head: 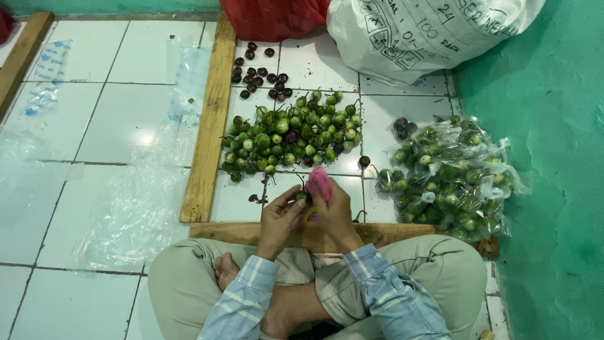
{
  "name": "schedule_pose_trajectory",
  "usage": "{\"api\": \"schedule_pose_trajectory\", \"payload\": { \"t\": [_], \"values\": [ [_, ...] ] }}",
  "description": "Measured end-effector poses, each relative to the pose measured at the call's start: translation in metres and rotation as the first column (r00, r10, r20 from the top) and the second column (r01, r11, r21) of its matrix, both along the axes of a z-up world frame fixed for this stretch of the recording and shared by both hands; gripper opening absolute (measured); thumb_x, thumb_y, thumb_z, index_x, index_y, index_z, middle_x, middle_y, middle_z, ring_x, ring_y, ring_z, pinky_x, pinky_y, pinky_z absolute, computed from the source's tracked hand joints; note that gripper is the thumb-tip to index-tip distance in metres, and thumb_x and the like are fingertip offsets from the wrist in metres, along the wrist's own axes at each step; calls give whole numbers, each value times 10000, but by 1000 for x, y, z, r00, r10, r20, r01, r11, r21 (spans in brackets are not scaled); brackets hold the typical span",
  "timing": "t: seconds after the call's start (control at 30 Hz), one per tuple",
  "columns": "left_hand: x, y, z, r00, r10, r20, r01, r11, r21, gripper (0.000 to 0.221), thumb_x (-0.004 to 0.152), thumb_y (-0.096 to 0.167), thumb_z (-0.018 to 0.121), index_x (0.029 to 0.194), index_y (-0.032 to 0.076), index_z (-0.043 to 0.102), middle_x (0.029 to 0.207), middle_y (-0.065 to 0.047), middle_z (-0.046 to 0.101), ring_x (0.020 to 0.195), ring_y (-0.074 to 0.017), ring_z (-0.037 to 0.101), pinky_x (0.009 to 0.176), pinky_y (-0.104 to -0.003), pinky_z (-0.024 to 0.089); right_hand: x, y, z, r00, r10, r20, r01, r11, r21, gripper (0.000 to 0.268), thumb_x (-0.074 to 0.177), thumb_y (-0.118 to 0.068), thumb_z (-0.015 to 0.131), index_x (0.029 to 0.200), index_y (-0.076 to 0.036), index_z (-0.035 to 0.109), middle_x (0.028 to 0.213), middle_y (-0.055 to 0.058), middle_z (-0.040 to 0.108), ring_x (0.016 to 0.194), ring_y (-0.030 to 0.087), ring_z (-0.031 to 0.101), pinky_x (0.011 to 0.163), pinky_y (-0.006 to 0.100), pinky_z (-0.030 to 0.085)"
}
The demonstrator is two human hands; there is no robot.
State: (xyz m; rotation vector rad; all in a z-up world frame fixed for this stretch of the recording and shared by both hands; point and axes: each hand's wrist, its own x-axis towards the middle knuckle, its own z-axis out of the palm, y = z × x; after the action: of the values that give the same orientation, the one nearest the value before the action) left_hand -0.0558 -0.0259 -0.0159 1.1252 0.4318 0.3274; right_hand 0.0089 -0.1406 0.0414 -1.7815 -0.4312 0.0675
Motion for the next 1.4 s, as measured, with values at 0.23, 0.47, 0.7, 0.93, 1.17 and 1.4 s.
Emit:
{"api": "schedule_pose_trajectory", "payload": {
  "t": [0.23, 0.47, 0.7, 0.93, 1.17, 1.4],
  "values": [
    [3, 7, -21, 1000, 7, -1, -7, 990, 141, 451, 809, -26, 850, 1234, -56, 700, 1070, -168, 773, 992, -199, 727, 849, -352, 630, 2, -6, 34, 962, 130, -240, -129, 991, 22, 574, 1062, -401, 493, 1469, 3, 464, 1417, 385, 527, 1378, 567, 412, 1147, 697, 293],
    [-3, 1, -10, 999, -22, -35, 33, 927, 373, 379, 751, -23, 866, 1110, -37, 744, 980, -152, 715, 872, -251, 739, 691, -349, 630, 15, -5, -19, 971, 109, -214, -115, 993, -17, 469, 879, -137, 741, 1337, -107, 645, 1212, 151, 742, 1215, 369, 655, 1037, 519, 499],
    [0, 3, -12, 994, -24, -106, 50, 968, 245, 282, 876, 55, 775, 1150, 2, 737, 1005, -189, 764, 861, -254, 766, 689, -393, 636, 12, -12, 5, 995, -78, -68, 90, 979, 181, 173, 997, -77, 602, 1160, -43, 650, 908, 157, 741, 917, 243, 712, 900, 471, 552],
    [5, 7, -23, 999, 30, 16, -27, 982, -189, 291, 971, 33, 614, 1259, 14, 652, 1093, -91, 736, 970, -176, 711, 835, -312, 609, -11, -6, 17, 936, 196, -293, -205, 979, 0, 607, 1069, -537, 309, 1264, -41, 598, 1002, 214, 689, 993, 393, 695, 951, 565, 508],
    [4, 8, -64, 999, -20, 30, 26, 980, -196, 334, 971, 51, 681, 1302, 6, 667, 1128, -138, 746, 1012, -214, 703, 892, -385, 597, 3, -1, -50, 984, 174, -47, -180, 955, -236, 390, 1028, -317, 562, 1354, -104, 587, 890, 148, 519, 834, 426, 617, 765, 492, 510],
    [-5, 17, -46, 995, -88, -47, 85, 994, -71, 357, 960, 83, 713, 1304, 1, 670, 1071, -136, 759, 927, -209, 726, 809, -348, 613, 0, -2, -32, 992, 98, -75, -110, 976, -187, 199, 1031, -278, 566, 1021, -104, 662, 791, 167, 620, 803, 425, 667, 729, 453, 528]
  ]
}}
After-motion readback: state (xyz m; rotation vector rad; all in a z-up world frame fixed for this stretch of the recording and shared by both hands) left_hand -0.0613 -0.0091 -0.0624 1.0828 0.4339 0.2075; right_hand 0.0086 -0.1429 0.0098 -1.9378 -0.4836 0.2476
